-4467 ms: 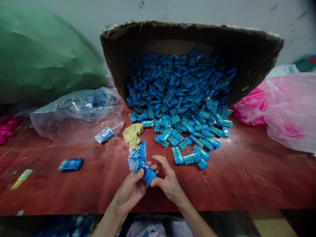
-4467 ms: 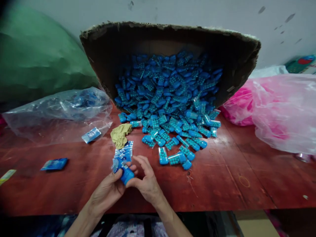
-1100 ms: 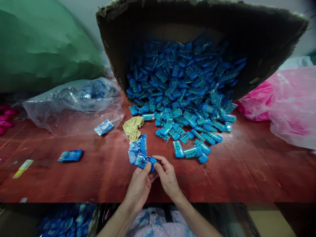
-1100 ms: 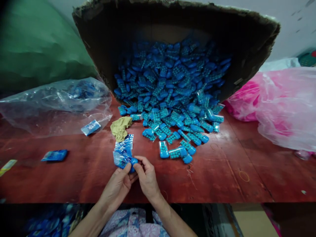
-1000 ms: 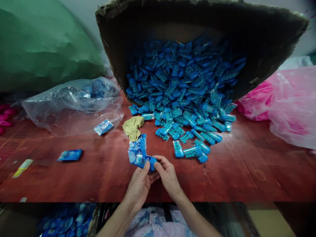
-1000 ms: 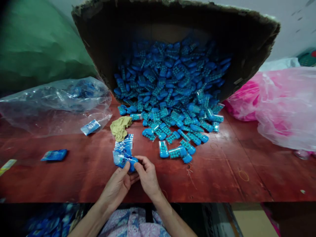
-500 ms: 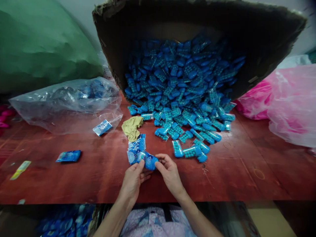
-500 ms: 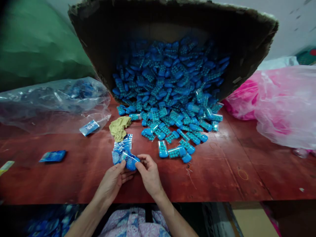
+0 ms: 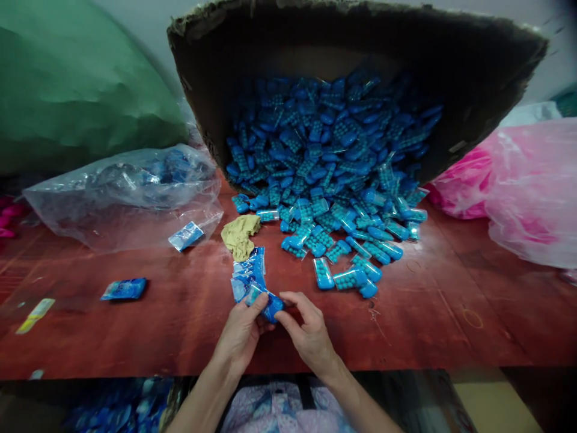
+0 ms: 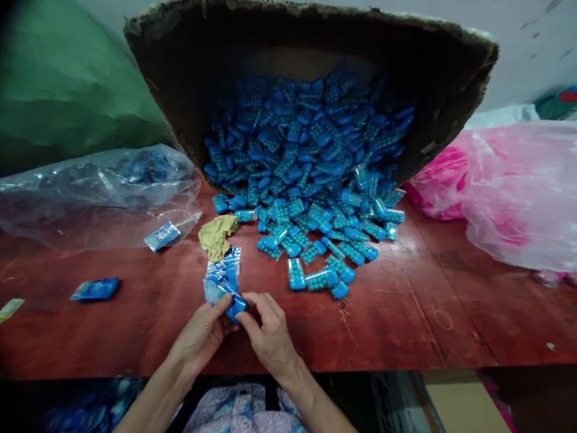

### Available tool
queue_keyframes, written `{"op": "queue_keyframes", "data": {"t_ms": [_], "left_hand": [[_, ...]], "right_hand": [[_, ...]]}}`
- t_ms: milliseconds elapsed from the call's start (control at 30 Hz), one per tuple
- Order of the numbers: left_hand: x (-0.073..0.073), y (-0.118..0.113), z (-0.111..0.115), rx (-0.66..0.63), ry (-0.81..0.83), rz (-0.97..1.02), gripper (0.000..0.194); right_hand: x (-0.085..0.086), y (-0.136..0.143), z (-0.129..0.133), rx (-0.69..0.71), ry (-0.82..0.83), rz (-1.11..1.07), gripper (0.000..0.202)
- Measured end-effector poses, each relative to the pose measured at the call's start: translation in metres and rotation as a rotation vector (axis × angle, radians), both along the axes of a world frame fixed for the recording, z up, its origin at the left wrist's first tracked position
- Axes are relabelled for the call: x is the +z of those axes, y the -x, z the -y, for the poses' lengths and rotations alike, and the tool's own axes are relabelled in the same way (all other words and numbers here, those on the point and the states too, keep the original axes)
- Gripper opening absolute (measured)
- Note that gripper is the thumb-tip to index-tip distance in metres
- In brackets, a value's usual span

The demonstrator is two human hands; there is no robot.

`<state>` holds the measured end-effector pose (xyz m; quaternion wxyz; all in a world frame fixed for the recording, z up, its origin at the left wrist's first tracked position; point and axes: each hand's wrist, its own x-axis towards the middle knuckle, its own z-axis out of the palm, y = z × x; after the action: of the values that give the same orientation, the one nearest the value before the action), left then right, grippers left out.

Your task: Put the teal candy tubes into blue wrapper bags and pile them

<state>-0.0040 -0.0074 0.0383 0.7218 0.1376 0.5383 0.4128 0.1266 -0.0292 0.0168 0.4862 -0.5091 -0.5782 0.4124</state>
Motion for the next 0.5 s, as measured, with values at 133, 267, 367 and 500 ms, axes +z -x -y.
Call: {"op": "queue_keyframes", "data": {"t_ms": [133, 267, 367, 500], "left_hand": [[0.003, 0.002, 0.001, -0.019, 0.024, 0.071, 0.015], [0.001, 0.002, 0.002, 0.009, 0.026, 0.187, 0.013], [-0.003, 0.000, 0.005, -0.019, 0.010, 0.247, 0.018], [-0.006, -0.005, 0.011, 0.036, -0.020, 0.242, 0.015]], "right_hand": [[-0.003, 0.002, 0.002, -0.054, -0.008, -0.032, 0.024], [-0.009, 0.001, -0.001, 0.005, 0.156, -0.256, 0.034], [-0.010, 0.000, -0.003, 0.167, 0.235, -0.449, 0.039], [-0.008, -0.001, -0.002, 0.180, 0.184, -0.364, 0.037]]}}
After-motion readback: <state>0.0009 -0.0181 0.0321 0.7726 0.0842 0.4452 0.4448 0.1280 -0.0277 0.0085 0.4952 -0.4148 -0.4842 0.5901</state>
